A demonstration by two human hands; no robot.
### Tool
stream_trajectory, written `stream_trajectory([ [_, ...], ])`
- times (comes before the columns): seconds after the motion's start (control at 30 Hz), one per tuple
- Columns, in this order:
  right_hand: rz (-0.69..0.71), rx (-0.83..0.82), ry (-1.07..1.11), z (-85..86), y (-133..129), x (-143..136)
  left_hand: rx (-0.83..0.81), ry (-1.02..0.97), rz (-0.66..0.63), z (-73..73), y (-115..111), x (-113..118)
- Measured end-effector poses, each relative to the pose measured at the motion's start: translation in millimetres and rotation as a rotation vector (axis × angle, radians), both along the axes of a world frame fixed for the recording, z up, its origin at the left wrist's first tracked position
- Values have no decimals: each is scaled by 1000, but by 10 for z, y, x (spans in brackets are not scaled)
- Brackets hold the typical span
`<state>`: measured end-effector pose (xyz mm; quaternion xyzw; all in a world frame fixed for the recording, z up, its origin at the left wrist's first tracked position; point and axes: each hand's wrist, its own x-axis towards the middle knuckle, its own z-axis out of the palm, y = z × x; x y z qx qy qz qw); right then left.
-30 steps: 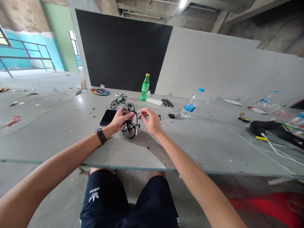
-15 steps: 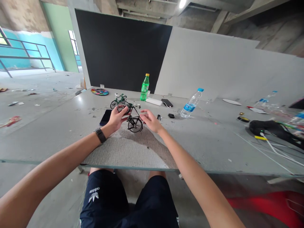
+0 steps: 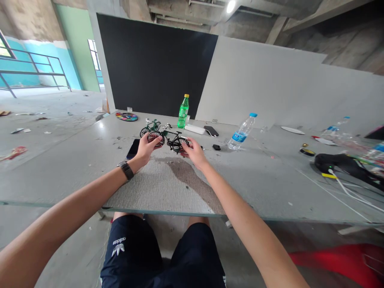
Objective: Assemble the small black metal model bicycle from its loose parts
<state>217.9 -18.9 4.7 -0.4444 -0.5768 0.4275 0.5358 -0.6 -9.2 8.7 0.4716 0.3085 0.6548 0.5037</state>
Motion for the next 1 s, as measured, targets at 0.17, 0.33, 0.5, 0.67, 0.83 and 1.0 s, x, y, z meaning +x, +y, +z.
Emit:
stream_trajectory([
  [0.17,-153,130,-201,-41,87,111,106,399,84,-127,101,-37],
  [0.33,-182,232,-446,-78,108,163,131,534,142,-220,199,-72],
  [0.5,-165,232,-601,-80,65,135,113,491,151,-236,216,-67],
  [0.67,-172,136,-731,-27,9,112,113,780,170,-231,197,-69],
  [0.83,-176,146,-693,0,-4,78,132,831,169,-197,149,-57],
  [1.0,-157,153,-709,17,-19,72,168,900,184,-137,107,-53],
])
